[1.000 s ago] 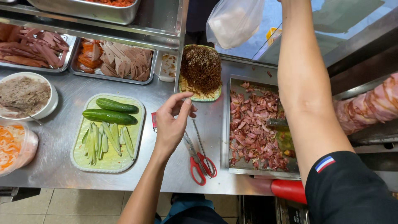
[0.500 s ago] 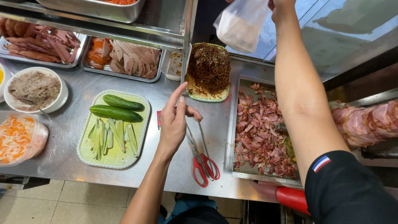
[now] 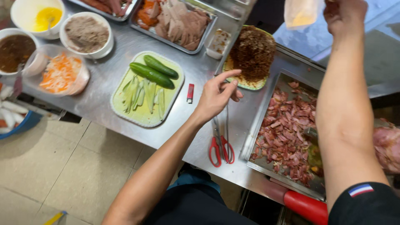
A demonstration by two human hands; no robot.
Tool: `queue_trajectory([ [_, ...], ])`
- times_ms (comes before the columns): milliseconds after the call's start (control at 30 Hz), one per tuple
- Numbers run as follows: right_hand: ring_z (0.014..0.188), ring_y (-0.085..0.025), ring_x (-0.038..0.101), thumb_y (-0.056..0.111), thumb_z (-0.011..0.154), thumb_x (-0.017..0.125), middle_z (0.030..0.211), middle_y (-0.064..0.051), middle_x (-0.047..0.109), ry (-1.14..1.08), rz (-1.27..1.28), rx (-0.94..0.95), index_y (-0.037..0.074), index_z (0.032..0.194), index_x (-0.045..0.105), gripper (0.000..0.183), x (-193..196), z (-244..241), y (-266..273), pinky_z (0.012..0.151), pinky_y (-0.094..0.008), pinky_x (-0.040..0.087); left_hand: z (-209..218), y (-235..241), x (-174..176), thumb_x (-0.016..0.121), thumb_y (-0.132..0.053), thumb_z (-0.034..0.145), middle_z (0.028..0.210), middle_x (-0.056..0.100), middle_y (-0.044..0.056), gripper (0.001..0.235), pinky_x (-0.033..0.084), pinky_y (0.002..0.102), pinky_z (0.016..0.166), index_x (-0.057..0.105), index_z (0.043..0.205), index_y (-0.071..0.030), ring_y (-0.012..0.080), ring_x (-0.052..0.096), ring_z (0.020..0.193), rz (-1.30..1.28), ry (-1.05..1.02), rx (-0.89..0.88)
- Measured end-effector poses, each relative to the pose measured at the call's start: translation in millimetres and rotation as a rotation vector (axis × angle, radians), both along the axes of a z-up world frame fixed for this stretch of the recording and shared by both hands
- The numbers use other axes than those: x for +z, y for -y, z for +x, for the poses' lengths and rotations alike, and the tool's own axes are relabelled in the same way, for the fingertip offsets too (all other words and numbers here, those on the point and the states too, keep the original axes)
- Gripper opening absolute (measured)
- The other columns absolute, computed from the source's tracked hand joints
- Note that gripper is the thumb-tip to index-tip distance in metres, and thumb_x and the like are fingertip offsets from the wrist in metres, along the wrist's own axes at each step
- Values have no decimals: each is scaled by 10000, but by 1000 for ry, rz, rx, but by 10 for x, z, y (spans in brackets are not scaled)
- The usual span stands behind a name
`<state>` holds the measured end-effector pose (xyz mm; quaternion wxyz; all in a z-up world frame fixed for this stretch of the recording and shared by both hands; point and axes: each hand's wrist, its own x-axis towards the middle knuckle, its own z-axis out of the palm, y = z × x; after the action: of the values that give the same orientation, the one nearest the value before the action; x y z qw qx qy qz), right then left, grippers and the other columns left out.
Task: The person assembles a meal in a white styrofoam container, adding a yellow base, sliced cucumbers, shredded carrots, and sliced meats. They then add sauces and close the container before placing it in a plastic bag. The person also scoops a yellow substance into another container.
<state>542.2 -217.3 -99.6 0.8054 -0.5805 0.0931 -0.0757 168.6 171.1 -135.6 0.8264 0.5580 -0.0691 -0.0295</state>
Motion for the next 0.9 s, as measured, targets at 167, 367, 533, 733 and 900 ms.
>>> queue_trajectory([
  [167,692,-102,623,31,939,791,817,-6,694,-76,-187,28,52,1172,795,233,35,-435,-330,632,-271,470,-164,-281,-114,465,-225,1105,787,652,138,430,526,273,678,545,1485,-42,148,750,720,167,-21,67],
  [367,726,-118,602,111,1048,705,878,-10,641,-118,-23,118,112,1190,744,147,-320,-1215,-772,641,-287,457,-418,-959,-451,516,-178,1042,1070,772,133,488,530,244,678,437,1512,-72,131,751,850,39,-18,151],
  [533,697,-151,614,79,1068,734,957,-86,742,35,-96,123,7,1131,698,101,-549,-2605,-1574,620,-283,447,-767,-1801,-929,616,-163,1032,1030,773,169,419,616,257,747,570,1416,-1,171,768,834,-49,-102,329],
  [733,738,-74,607,102,997,733,954,-22,704,-188,-233,503,63,1071,726,84,-761,-3716,-3251,674,-211,485,-1419,-3068,-1411,565,-262,1030,908,770,150,354,576,261,627,648,1284,-31,188,758,737,-160,-441,661],
  [900,636,-60,531,51,880,727,890,-4,682,-310,-201,760,122,1394,507,563,-1187,-4509,-5020,569,-219,427,-1958,-3814,-1699,564,-280,1028,913,759,98,337,551,266,615,650,1269,-60,171,745,739,-213,-488,704],
])
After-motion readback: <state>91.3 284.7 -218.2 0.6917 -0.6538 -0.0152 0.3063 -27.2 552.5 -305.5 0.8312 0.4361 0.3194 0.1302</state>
